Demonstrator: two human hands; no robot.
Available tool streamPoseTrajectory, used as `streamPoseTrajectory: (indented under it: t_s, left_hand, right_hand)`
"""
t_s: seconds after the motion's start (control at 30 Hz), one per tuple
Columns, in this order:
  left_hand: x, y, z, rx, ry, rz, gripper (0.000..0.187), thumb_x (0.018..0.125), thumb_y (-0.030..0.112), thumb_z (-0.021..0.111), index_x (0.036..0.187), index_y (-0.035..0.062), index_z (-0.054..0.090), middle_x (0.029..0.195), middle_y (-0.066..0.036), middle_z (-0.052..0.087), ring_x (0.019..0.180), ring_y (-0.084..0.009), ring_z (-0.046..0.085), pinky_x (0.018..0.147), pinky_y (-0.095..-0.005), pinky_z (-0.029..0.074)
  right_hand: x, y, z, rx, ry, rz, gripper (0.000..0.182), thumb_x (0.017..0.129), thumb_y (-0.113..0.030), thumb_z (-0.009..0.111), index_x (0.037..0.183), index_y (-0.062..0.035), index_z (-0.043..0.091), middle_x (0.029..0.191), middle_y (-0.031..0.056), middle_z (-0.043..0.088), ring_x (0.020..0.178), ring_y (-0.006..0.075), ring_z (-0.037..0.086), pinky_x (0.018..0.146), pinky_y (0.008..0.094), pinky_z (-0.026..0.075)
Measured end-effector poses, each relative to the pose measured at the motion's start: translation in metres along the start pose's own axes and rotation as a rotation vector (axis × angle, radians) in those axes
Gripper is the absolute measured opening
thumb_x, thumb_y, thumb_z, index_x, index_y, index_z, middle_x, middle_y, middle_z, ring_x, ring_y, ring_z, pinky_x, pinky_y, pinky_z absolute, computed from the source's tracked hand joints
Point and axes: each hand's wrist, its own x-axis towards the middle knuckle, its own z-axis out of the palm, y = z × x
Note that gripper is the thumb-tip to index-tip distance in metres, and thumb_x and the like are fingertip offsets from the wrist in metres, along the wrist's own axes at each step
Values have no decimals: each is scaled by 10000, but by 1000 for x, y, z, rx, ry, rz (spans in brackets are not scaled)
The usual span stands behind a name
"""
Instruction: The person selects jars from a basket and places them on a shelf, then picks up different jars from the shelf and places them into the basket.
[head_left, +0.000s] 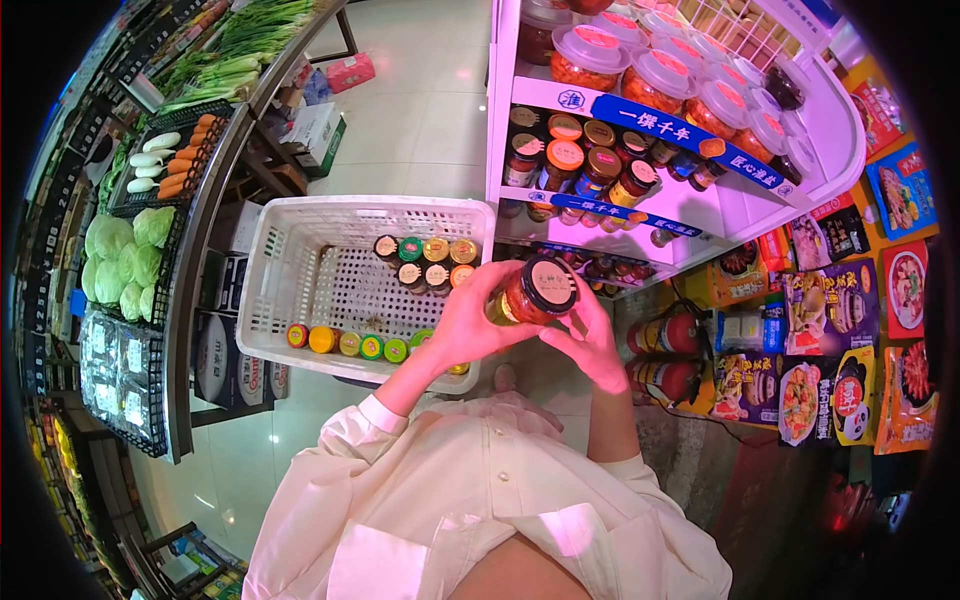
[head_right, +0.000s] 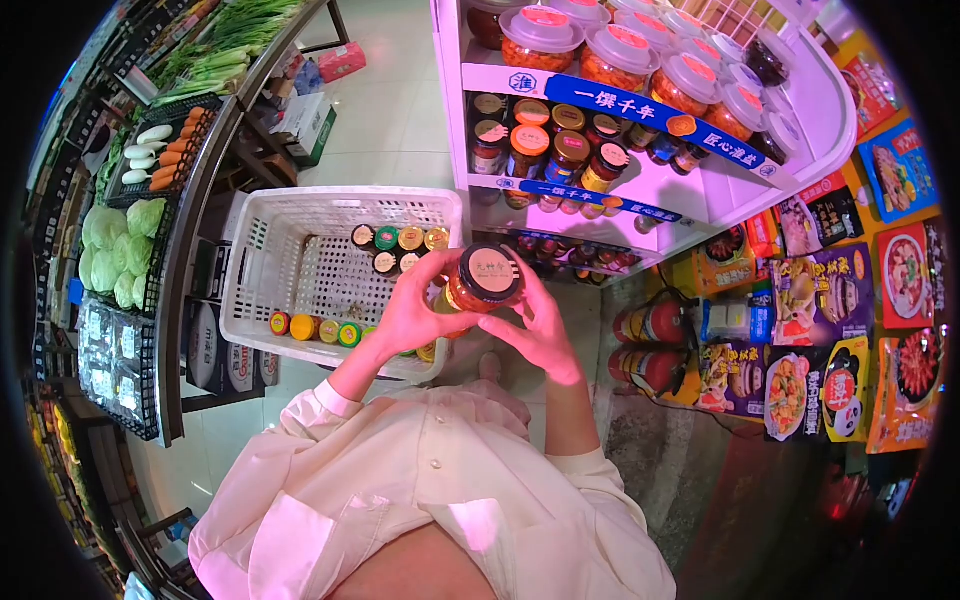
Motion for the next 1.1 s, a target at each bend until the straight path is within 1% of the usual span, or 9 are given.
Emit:
streamPoseTrajectory:
  t_s: [0.17,0.4,0.53,0.67,0.73,0.8,0.93,1.0,1.1]
  left_hand:
    - [3,0,9,25,-83,48,680,664,211,823,1248,50,515,1113,-126,592,1048,-283,601,902,-372,486]
    - [13,-15,41,-96,-146,57,692,682,172,817,1282,56,495,1160,-125,580,1102,-268,586,952,-368,468]
    - [24,-9,70,-98,-128,118,831,726,154,795,1425,70,355,1315,-157,505,1228,-292,497,1034,-387,403]
    - [23,-10,83,-103,-117,36,788,786,105,752,1451,90,328,1350,-141,490,1207,-251,511,1035,-385,397]
    - [19,-20,86,-95,-119,-19,700,798,96,733,1411,98,395,1289,-147,526,1189,-261,525,1003,-386,420]
    - [16,-27,88,-82,-127,-89,640,797,98,726,1371,78,445,1233,-166,552,1172,-286,539,974,-377,444]
    - [9,-34,94,-65,-144,-146,579,808,122,722,1334,79,486,1182,-165,585,1110,-286,579,931,-384,467]
    - [7,-35,97,-66,-155,-197,567,812,135,723,1328,83,492,1174,-163,592,1095,-283,589,927,-384,470]
    - [1,-45,103,-114,-150,-284,556,842,108,701,1352,102,477,1179,-129,607,1121,-229,570,971,-378,439]
  right_hand:
    - [-3,-10,4,-159,102,-21,851,727,-67,802,1433,-39,327,1265,94,521,1126,167,562,943,328,486]
    - [-11,-17,-10,-457,238,-104,767,695,-119,835,1335,-8,427,1193,115,568,1073,172,592,897,307,510]
    - [-11,-18,-36,-455,406,-133,714,689,-84,826,1298,1,464,1181,100,587,1061,159,595,891,295,503]
    - [1,-24,-92,-458,603,-206,712,695,-57,818,1307,-8,458,1176,91,587,1062,151,584,904,288,485]
    - [13,-30,-120,-484,727,-287,701,700,-62,819,1298,-2,458,1173,98,586,1063,162,581,916,301,480]
    - [30,-31,-158,-728,791,-419,707,702,-72,824,1298,6,452,1160,109,587,1054,164,585,909,304,486]
    - [64,-41,-206,-664,880,-353,661,720,-78,807,1280,2,466,1157,103,584,1041,153,594,856,299,513]
    - [83,-35,-237,-618,784,-422,702,694,-144,832,1283,-12,474,1155,115,609,1049,174,607,865,318,507]
    - [111,-15,-279,-907,896,-407,754,656,-220,856,1288,-39,486,1146,126,638,1057,211,621,889,341,493]
